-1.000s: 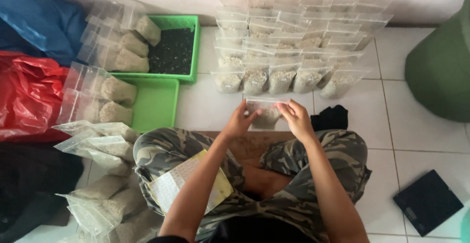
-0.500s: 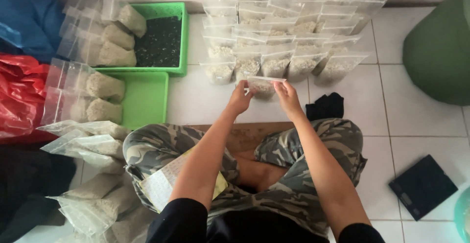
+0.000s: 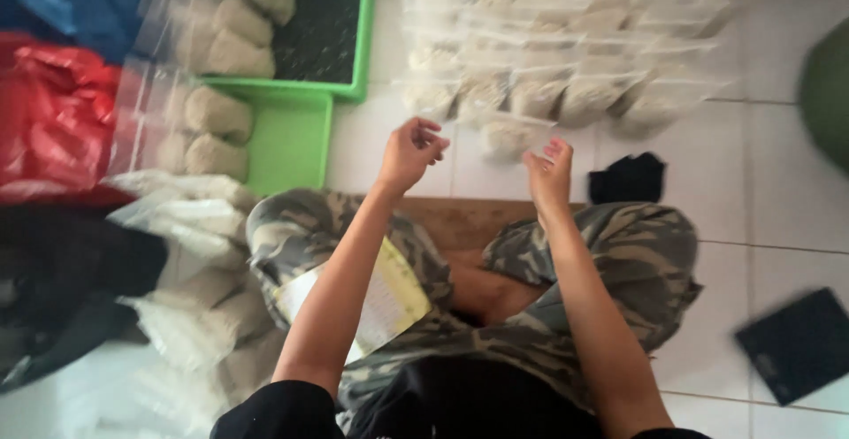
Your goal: Sealing plastic bags filled with grain and arranging them in rows on the floor.
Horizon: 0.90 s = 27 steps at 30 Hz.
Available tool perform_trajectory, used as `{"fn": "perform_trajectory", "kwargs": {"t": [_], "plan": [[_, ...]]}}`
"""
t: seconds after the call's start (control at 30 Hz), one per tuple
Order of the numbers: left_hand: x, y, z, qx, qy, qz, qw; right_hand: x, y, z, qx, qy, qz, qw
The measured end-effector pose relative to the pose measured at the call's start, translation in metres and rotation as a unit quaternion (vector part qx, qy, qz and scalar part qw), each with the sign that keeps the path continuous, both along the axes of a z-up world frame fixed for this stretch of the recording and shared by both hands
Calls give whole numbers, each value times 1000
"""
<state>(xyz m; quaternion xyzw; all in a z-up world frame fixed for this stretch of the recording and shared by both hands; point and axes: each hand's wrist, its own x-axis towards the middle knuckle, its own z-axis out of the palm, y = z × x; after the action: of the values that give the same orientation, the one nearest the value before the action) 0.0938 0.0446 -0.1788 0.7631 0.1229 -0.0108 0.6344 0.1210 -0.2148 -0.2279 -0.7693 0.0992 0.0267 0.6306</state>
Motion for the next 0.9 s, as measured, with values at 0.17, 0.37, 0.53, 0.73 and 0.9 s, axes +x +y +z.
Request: {"fn": "perform_trajectory", "kwargs": {"t": [0.17,0.37,0.53,0.73,0.9], "plan": [[-43,31,50,104,-20,45,993,-76,35,23,31,14,188,982],[-83,48,99,161,39,3,986,-142,81,109,-85,121,439,886],[-104,44,120,84,26,0,996,-156,101,98,-178,166,497,833],[-136,31,148,55,-10,32,998,-157,90,75,0,260,452,853],[-157,18,157,81,4,44,996,-150,96,100,140,285,395,862]]}}
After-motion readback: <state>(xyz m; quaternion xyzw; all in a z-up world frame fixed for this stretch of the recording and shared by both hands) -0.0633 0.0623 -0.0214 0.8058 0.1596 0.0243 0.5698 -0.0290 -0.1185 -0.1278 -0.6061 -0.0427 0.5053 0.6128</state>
